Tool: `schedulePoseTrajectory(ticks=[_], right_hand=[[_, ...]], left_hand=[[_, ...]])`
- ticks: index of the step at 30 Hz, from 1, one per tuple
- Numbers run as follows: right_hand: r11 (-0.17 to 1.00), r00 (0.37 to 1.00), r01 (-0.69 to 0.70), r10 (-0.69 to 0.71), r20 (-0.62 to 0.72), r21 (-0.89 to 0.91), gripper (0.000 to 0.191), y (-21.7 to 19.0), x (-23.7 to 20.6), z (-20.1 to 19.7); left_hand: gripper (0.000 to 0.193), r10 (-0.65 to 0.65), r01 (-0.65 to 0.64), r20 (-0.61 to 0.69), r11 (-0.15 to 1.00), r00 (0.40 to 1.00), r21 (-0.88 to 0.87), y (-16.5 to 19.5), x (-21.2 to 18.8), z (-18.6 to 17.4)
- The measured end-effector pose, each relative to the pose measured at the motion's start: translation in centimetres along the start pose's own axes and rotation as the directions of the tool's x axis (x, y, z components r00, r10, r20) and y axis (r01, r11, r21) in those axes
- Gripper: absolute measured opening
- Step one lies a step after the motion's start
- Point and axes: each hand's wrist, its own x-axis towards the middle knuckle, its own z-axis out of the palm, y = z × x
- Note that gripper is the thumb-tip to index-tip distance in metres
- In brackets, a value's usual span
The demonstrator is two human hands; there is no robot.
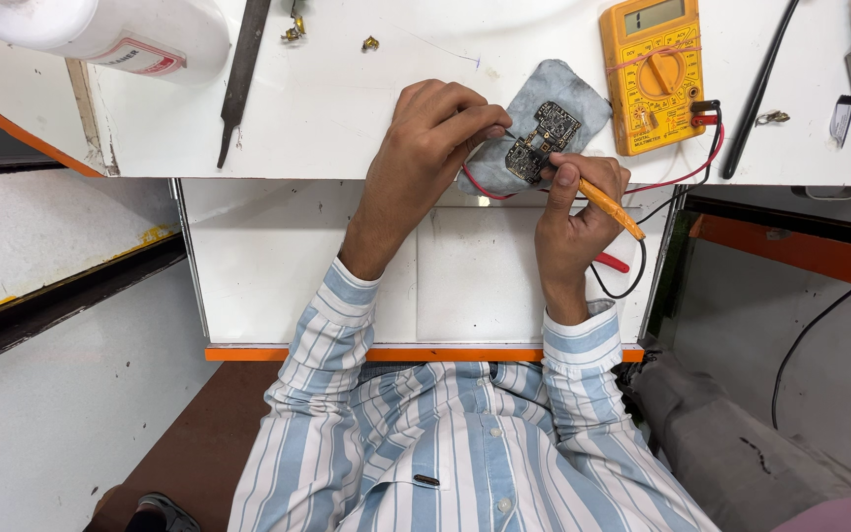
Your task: The person uses a multimeter to test points on a small circuit board placed on a cloth. They probe various contacts with the multimeter leads and then use a small metal tool to adjust or clean a component on the board.
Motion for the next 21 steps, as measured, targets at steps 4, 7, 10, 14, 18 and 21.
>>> schedulePoseTrajectory(ticks=[4,7,10,14,18,21], right_hand=[[1.0,1.0,-0.003,0.003,-0.001,0.005,0.021,0.11,-0.13,0.0],[1.0,1.0,0.002,-0.002,0.0,0.001,0.021,0.14,-0.17,-0.03],[1.0,1.0,0.0,0.0,0.001,0.001,0.021,0.15,-0.16,-0.01],[1.0,1.0,-0.001,0.001,0.001,-0.001,0.021,0.13,-0.14,0.01],[1.0,1.0,-0.008,0.008,0.005,0.004,0.02,0.0,-0.16,-0.04],[1.0,1.0,-0.003,0.003,0.003,0.004,0.02,-0.05,-0.11,-0.04]], left_hand=[[0.018,-0.001,0.001,0.008,1.0,1.0,0.004,-0.08,-0.12,0.07],[0.018,-0.001,0.001,0.007,1.0,1.0,0.002,-0.06,-0.16,0.07],[0.018,-0.002,0.002,0.006,1.0,1.0,0.002,-0.04,-0.12,0.06],[0.019,-0.003,0.003,0.009,1.0,1.0,0.007,0.02,-0.11,0.03],[0.019,-0.006,0.006,0.009,1.0,1.0,0.01,0.1,-0.06,0.0],[0.019,-0.002,0.002,0.004,1.0,1.0,0.017,0.21,-0.06,-0.01]])
